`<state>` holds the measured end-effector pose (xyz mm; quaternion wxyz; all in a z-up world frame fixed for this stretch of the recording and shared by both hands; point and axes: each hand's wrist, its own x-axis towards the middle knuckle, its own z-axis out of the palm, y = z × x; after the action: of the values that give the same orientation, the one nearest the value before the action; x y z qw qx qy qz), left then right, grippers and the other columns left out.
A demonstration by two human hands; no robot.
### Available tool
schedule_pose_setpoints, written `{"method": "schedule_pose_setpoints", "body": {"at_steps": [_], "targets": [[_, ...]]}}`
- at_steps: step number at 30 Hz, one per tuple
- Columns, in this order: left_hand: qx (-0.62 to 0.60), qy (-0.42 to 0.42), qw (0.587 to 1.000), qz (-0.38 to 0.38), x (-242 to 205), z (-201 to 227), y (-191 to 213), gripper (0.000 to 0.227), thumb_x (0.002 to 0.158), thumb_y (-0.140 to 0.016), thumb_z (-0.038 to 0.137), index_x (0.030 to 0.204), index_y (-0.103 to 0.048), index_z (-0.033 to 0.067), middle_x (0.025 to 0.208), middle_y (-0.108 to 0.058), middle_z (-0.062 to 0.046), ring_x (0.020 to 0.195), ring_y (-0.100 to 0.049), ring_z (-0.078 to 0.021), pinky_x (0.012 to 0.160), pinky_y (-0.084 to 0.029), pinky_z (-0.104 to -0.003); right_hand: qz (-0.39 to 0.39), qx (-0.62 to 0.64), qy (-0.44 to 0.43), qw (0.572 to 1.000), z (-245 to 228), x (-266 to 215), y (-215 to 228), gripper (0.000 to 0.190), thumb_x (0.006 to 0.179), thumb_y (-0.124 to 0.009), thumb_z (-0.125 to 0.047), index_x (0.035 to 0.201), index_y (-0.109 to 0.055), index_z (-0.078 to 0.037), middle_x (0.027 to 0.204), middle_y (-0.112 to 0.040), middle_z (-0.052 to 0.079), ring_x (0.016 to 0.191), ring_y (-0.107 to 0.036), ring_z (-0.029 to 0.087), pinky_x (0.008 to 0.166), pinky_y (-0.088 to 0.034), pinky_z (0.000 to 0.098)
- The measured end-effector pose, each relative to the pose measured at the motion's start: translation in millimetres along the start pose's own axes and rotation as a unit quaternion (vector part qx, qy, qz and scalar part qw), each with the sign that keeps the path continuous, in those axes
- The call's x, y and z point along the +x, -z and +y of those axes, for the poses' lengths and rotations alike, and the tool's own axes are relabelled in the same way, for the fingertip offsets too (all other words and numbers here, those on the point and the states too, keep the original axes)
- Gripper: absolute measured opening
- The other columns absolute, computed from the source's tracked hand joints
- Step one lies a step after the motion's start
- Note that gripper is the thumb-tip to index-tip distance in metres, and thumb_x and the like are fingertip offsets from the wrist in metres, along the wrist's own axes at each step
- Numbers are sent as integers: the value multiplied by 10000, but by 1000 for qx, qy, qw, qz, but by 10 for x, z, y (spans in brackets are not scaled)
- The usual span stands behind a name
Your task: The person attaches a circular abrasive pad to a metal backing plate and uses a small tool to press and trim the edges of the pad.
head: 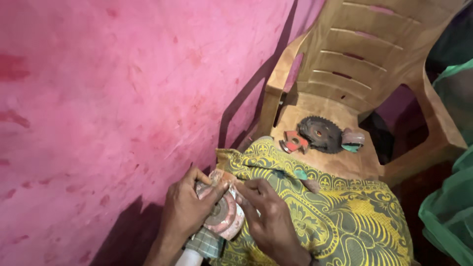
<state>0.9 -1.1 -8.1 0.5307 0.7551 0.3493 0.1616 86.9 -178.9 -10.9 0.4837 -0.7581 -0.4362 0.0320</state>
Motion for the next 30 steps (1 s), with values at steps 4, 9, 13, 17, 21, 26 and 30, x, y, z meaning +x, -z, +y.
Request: {"method": "schedule_pose_setpoints", "body": {"at_steps": [4, 9, 13, 17, 21, 26, 30], "targets": [[78, -143, 984, 76, 58, 21, 54, 397, 752, -866, 380, 817, -654, 51, 590, -696, -119, 512, -695, -204, 471, -518, -376, -7, -31, -6, 999, -37, 113, -12, 314, 877, -699, -49, 1187, -750, -51, 1009, -695, 130, 873, -733, 271, 756, -573, 356], [50, -7, 998, 31, -17, 15, -32, 391, 755, -845, 383, 812, -652, 48, 536, -699, -118, 453, -705, -186, 460, -512, -375, 0, -28, 21, 999, -23, -9, 45, 290, 887, -671, -24, 1173, -721, -20, 1081, -687, 146, 949, -718, 297, 789, -564, 365], [107, -42, 992, 57, 42, 98, 57, 383, 742, -865, 387, 832, -668, 72, 509, -640, -154, 436, -632, -224, 459, -473, -396, -15, -25, -12, 999, -65, 124, 5, 298, 888, -688, -52, 1183, -734, -41, 1027, -688, 127, 903, -731, 275, 762, -575, 359], [39, -16, 998, 39, -34, 31, -44, 389, 732, -844, 391, 802, -646, 63, 510, -677, -109, 422, -683, -170, 444, -507, -382, -8, -30, 29, 999, -54, 25, 58, 277, 899, -683, -33, 1171, -731, -19, 1055, -685, 146, 942, -709, 311, 792, -561, 375], [121, 0, 992, 36, 29, 93, 61, 426, 770, -877, 448, 864, -666, 90, 515, -638, -172, 469, -627, -254, 495, -478, -430, -19, -11, -2, 1000, -109, 156, 23, 286, 916, -697, -66, 1198, -727, -31, 1013, -689, 134, 880, -734, 279, 761, -570, 365], [97, -43, 993, 60, -19, -13, -32, 430, 733, -853, 426, 836, -665, 53, 574, -682, -151, 515, -697, -257, 533, -522, -427, -20, -27, 13, 999, -14, -9, 56, 322, 884, -664, -25, 1197, -733, -21, 1044, -693, 154, 935, -713, 307, 789, -565, 376], [72, -45, 995, 58, 15, 86, 39, 410, 714, -841, 424, 839, -681, 68, 562, -704, -146, 528, -739, -242, 548, -548, -416, -13, -26, 9, 1000, -98, 102, 49, 261, 929, -698, -69, 1184, -739, -32, 1039, -694, 137, 918, -737, 265, 791, -574, 370]]}}
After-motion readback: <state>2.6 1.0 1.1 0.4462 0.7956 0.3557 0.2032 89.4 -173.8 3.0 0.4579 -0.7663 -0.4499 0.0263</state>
